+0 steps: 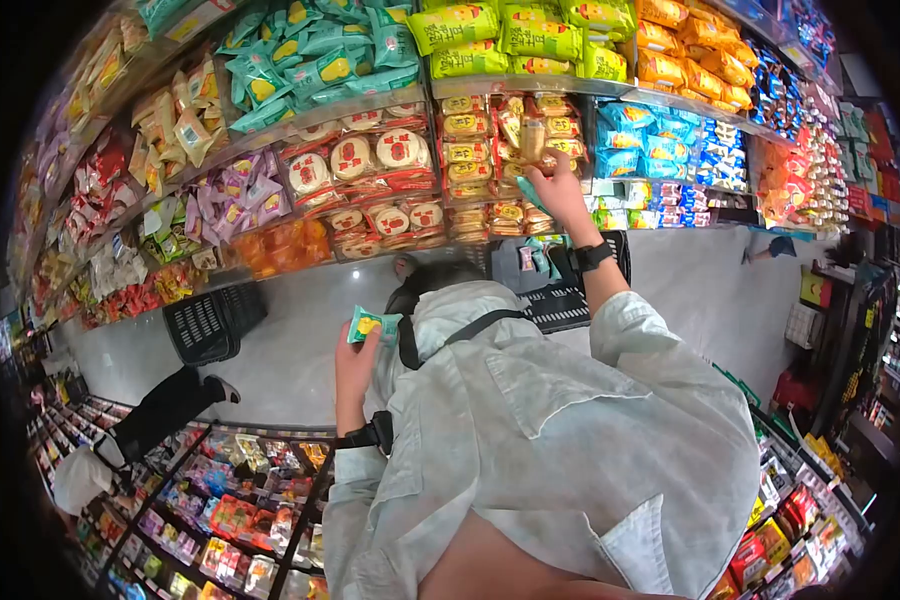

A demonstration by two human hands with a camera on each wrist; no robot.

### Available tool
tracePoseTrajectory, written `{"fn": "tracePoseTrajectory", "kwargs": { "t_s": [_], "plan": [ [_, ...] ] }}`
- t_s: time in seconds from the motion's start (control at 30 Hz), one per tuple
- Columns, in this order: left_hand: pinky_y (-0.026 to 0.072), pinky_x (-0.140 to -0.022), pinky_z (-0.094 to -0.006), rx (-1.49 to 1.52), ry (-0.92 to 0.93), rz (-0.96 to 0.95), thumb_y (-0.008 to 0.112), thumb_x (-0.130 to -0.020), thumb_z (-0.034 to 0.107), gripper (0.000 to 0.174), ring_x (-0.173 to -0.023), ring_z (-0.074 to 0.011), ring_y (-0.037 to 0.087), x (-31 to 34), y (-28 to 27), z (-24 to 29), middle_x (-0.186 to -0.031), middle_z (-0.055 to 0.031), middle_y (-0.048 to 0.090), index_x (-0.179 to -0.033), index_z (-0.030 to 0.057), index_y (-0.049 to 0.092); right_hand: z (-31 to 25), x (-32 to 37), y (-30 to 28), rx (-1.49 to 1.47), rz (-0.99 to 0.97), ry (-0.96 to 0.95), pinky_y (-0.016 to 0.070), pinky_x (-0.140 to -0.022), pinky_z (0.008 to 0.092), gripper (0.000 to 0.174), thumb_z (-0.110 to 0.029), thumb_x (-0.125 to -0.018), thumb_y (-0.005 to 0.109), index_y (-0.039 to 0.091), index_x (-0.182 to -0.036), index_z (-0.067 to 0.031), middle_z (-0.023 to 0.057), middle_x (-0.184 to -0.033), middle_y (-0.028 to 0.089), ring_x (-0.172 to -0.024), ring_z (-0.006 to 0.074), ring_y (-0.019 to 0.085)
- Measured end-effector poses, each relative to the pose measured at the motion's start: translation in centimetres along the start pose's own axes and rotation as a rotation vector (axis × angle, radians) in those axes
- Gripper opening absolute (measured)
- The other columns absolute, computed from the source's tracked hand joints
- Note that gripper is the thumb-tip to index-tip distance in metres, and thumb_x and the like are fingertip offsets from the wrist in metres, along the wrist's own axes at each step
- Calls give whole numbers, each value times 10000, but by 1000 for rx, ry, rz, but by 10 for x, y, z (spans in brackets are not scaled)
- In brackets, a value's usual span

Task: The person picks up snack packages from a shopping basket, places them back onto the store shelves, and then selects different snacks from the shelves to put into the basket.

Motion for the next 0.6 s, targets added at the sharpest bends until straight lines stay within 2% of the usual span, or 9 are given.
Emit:
{"fn": "tracePoseTrajectory", "kwargs": {
  "t_s": [0.1, 0.2, 0.27, 0.37, 0.4, 0.5, 0.53, 0.6],
  "plan": [
    [499, -886, -297, 25, 3, -5, 704, -1006, 219, 320, -980, -132, 631, 1, -1, -5, -1069, -63, 684, -1210, -9, 611, 5, 9, 7, -76, 87, -41, 552, -896, 451, 647, -335, -917, 703, 449, -1435, -40, 231, -1078, 752, -993, 389, 732],
    [480, -783, -272, 27, 13, 15, 712, -1008, 285, 311, -869, -104, 586, -1, -2, -7, -1016, -9, 660, -1195, 48, 632, 8, 16, 13, -88, 88, -56, 550, -891, 437, 573, -300, -935, 691, 492, -1409, -47, 230, -1124, 738, -1015, 370, 725],
    [484, -791, -276, 20, 15, -5, 711, -1011, 278, 304, -878, -106, 591, -5, -3, -8, -1013, -12, 659, -1191, 46, 632, 7, 22, 15, -124, 113, -99, 548, -891, 423, 503, -273, -956, 674, 527, -1376, -40, 211, -1115, 733, -1020, 343, 722],
    [524, -835, -297, 90, 60, -76, 719, -1003, 224, 312, -931, -132, 645, -13, 3, 8, -1042, -44, 686, -1207, 8, 624, 4, 37, 19, -230, 52, -44, 548, -885, 410, 483, -265, -965, 667, 524, -1365, -35, 193, -1082, 726, -1005, 315, 717],
    [543, -854, -306, 125, 81, -104, 723, -998, 199, 320, -955, -145, 671, -18, 4, 15, -1057, -59, 699, -1216, -11, 620, 1, 43, 23, -307, -11, -10, 545, -865, 376, 412, -303, -1013, 626, 566, -1312, -26, 156, -1044, 720, -956, 268, 712],
    [562, -855, -309, 15, 172, -159, 742, -988, 205, 376, -974, -143, 686, -36, 0, 21, -1091, -74, 709, -1267, -13, 617, -17, 75, 31, -910, -375, 284, 538, -823, 313, 297, -295, -1096, 542, 599, -1249, -47, 53, -1055, 678, -917, 154, 650],
    [563, -860, -309, 5, 202, -167, 747, -983, 213, 401, -978, -142, 690, -40, -3, 23, -1100, -80, 714, -1287, -12, 613, -30, 91, 36, -1067, -416, 438, 562, -896, 340, 369, -360, -1112, 496, 610, -1248, -37, 77, -1148, 690, -995, 194, 677],
    [564, -870, -309, -14, 265, -184, 757, -975, 229, 453, -986, -140, 698, -46, -7, 30, -1119, -93, 724, -1329, -9, 604, -39, 107, 48, -1184, -458, 446, 562, -965, 369, 388, -359, -1111, 495, 603, -1267, -20, 110, -1215, 683, -1062, 234, 680]
  ]
}}
Point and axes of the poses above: each hand's wrist, its own x-axis away from the middle knuckle, its own y-axis out of the palm, z = x × y, the point moved 3 cm from there along -x, towards the middle knuckle
